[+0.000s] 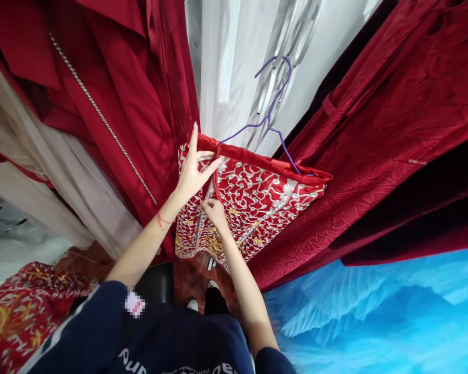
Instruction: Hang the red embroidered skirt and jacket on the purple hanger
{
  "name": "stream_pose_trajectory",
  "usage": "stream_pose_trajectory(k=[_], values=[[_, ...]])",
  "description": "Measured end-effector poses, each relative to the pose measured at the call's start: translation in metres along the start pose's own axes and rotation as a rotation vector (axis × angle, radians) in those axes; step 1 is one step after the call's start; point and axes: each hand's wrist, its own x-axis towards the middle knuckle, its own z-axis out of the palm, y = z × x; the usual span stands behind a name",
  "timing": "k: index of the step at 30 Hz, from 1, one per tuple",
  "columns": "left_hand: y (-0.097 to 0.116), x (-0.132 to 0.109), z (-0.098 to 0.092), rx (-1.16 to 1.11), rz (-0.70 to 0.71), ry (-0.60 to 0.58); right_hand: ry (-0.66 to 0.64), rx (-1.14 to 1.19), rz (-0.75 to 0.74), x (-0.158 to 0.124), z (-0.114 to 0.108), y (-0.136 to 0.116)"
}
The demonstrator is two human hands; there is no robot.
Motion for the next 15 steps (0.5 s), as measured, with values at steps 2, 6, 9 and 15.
stream_pose_trajectory(k=[2,6,9,15], values=[[-0.016,-0.039,-0.003,0.066,0.033,0.158,-0.062,0.051,-0.002,0.007,-0.006,0.004],[-0.059,-0.125,0.010,0.341,-0.067,0.298,-0.161,0.153,-0.016,0.015,-0.014,0.007],[-0.086,-0.156,0.029,0.511,-0.175,0.070,-0.195,0.219,-0.027,0.013,-0.018,0.007],[-0.102,-0.139,0.051,0.640,-0.336,0.038,-0.124,0.374,-0.020,0.003,-0.012,0.013]])
